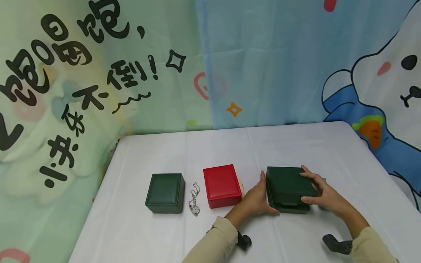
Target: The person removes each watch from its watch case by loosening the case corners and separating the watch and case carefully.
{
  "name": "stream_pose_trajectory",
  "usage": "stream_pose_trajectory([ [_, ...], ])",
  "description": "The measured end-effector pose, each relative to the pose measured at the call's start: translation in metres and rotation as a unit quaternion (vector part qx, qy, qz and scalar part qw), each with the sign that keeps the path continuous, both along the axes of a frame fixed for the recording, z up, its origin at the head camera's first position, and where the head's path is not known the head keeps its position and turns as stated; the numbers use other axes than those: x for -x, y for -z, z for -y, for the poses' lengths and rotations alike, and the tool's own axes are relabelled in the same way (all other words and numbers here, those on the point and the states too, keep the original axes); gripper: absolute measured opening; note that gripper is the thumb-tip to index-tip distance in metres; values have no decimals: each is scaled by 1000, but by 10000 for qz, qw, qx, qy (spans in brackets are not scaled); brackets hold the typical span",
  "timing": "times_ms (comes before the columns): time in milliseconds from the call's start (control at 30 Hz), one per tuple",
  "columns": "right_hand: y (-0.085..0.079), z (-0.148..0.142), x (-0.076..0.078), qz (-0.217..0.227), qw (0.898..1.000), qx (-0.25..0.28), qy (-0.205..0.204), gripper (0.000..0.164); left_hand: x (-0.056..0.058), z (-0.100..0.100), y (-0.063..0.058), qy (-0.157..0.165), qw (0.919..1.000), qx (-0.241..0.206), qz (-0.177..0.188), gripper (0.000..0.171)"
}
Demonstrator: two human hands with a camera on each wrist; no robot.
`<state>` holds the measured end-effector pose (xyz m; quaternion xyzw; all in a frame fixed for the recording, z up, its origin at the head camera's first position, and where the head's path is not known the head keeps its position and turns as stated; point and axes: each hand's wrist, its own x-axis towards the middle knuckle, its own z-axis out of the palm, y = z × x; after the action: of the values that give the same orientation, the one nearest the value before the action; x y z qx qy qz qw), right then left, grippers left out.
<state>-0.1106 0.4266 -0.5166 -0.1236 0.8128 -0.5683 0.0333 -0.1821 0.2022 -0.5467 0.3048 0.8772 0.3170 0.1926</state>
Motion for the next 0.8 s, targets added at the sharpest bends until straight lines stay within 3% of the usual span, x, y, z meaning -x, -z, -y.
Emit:
stream_pose_trajectory([
  [233, 6, 6, -2, -153, 9997, -163, -52, 81, 0, 5, 0, -13, 9999, -44, -95, 126],
  [533, 9, 8, 2, 143, 9985, -530, 85, 83, 4, 7, 4, -49, 9998, -180, 26, 125],
  [733, 13, 9, -2, 781, 9944, -695, 167, 86, 3, 3, 13, 136, 9994, -135, 277, 124],
  [800, 11, 8, -4, 1118, 9878, -1062, 233, 88, 1, 0, 13, 148, 9991, 42, 397, 123],
])
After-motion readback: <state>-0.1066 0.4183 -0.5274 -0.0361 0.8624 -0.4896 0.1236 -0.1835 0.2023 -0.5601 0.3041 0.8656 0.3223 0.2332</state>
